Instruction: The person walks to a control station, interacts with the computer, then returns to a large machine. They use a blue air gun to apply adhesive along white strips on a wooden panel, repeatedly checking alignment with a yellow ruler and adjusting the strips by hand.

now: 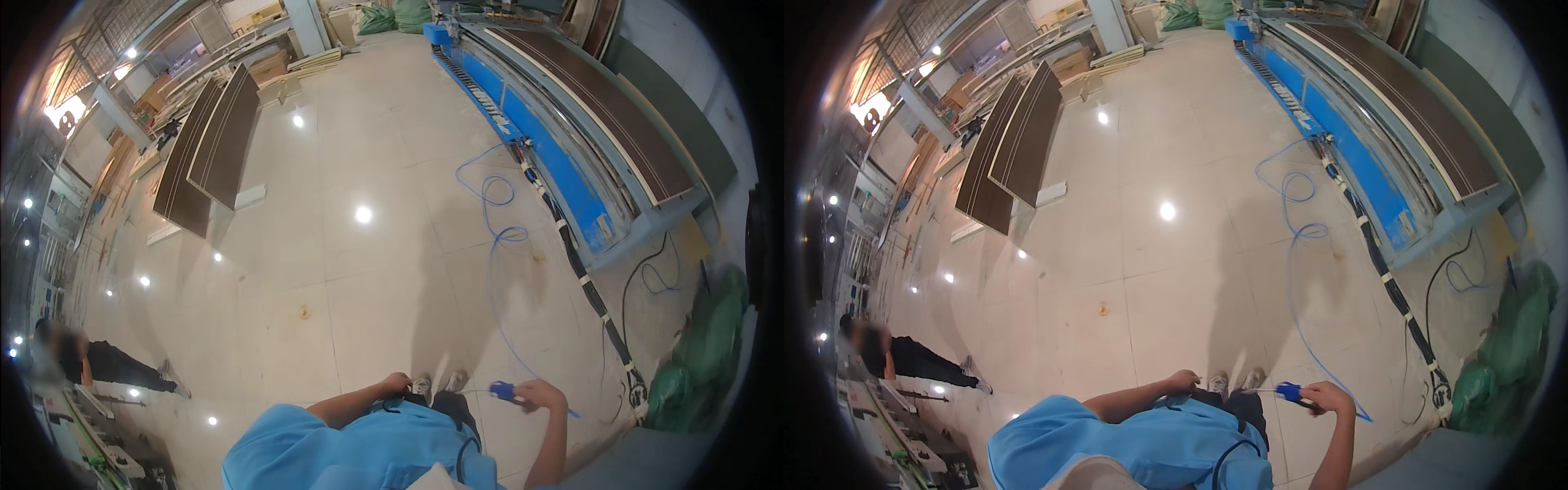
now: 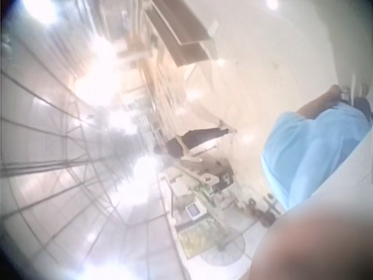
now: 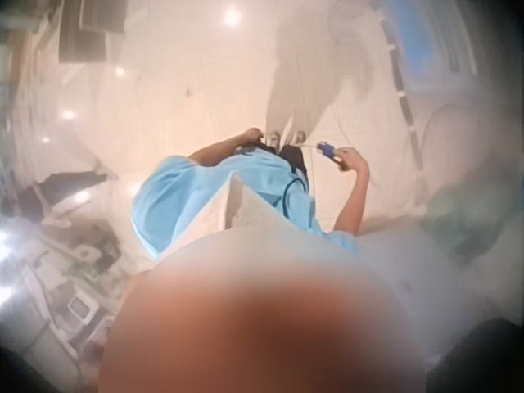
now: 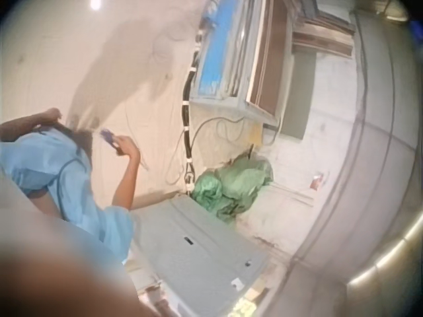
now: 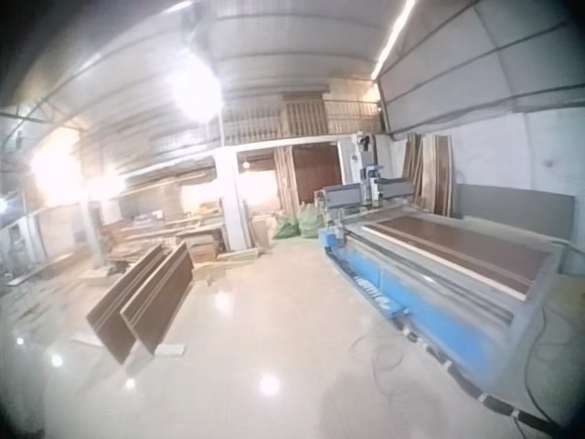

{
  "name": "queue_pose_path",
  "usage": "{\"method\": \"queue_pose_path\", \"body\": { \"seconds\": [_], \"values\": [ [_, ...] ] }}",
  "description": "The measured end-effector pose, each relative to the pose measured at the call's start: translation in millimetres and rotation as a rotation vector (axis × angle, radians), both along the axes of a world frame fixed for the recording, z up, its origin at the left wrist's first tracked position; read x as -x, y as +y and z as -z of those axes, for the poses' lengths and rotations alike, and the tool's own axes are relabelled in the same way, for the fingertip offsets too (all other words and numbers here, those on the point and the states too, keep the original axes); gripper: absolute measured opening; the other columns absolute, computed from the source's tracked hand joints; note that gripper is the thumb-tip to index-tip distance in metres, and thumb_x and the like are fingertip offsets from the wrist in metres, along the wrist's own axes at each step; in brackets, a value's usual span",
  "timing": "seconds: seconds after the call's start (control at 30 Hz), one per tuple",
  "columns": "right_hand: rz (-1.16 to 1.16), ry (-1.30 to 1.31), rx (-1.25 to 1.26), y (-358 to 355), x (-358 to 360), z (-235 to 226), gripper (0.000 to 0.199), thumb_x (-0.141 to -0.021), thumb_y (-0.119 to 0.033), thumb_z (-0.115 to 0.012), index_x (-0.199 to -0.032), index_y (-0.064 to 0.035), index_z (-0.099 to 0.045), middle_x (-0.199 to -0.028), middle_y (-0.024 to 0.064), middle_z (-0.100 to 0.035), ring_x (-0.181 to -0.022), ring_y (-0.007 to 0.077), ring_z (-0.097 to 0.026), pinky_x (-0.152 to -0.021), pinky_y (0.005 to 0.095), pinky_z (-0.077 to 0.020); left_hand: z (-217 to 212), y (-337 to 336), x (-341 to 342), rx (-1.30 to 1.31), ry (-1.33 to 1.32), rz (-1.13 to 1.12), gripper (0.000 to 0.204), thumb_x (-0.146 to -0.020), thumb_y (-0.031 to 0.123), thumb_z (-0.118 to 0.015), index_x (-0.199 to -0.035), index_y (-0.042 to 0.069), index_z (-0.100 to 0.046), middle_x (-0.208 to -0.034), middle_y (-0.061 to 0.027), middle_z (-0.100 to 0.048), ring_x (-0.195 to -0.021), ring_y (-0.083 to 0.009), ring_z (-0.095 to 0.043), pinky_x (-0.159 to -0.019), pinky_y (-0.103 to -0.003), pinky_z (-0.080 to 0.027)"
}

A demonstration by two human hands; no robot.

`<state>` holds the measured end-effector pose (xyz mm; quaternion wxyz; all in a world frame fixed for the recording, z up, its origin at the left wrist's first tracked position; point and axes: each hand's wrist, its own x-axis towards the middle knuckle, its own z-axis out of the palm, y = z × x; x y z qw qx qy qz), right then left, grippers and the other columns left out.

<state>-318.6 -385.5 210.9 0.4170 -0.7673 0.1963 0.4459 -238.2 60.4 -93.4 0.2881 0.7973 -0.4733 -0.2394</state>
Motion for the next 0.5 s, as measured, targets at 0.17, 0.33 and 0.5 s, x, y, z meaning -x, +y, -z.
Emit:
{"method": "queue_pose_path", "body": {
  "seconds": [0.17, 0.33, 0.5],
  "values": [
    [0.255, -0.116, -0.480, 9, 56, 7, 0.031, -0.103, -0.032, -0.063, -0.095, -0.0023, -0.068, -0.074, 0.0073, -0.073, -0.068, 0.0151, -0.071, -0.063, 0.0296, -0.0553, 20, 39, 7, -0.437, 0.543, -0.396, 0.032, -0.099, 0.018, -0.061, -0.120, -0.004, -0.067, -0.084, -0.0139, -0.073, -0.073, -0.0247, -0.074, -0.061, -0.037, -0.058],
    [0.408, -0.094, -0.148, 15, 129, 76, 0.034, -0.094, -0.032, -0.075, -0.109, -0.0033, -0.063, -0.082, 0.0084, -0.072, -0.067, 0.0204, -0.073, -0.056, 0.0331, -0.0582, -12, 41, 21, -0.270, 0.898, -1.048, 0.030, -0.102, 0.020, -0.060, -0.126, 0.001, -0.059, -0.088, -0.0154, -0.072, -0.069, -0.0216, -0.070, -0.057, -0.034, -0.055],
    [0.958, -0.090, -0.310, 35, 224, 162, 0.041, -0.096, -0.031, -0.073, -0.121, -0.0028, -0.056, -0.084, 0.0139, -0.068, -0.072, 0.0346, -0.076, -0.061, 0.0400, -0.0644, -54, 9, 49, -0.402, 0.838, -0.907, 0.031, -0.104, 0.033, -0.062, -0.121, 0.006, -0.062, -0.089, -0.0110, -0.072, -0.069, -0.0167, -0.064, -0.051, -0.030, -0.045]
  ]
}}
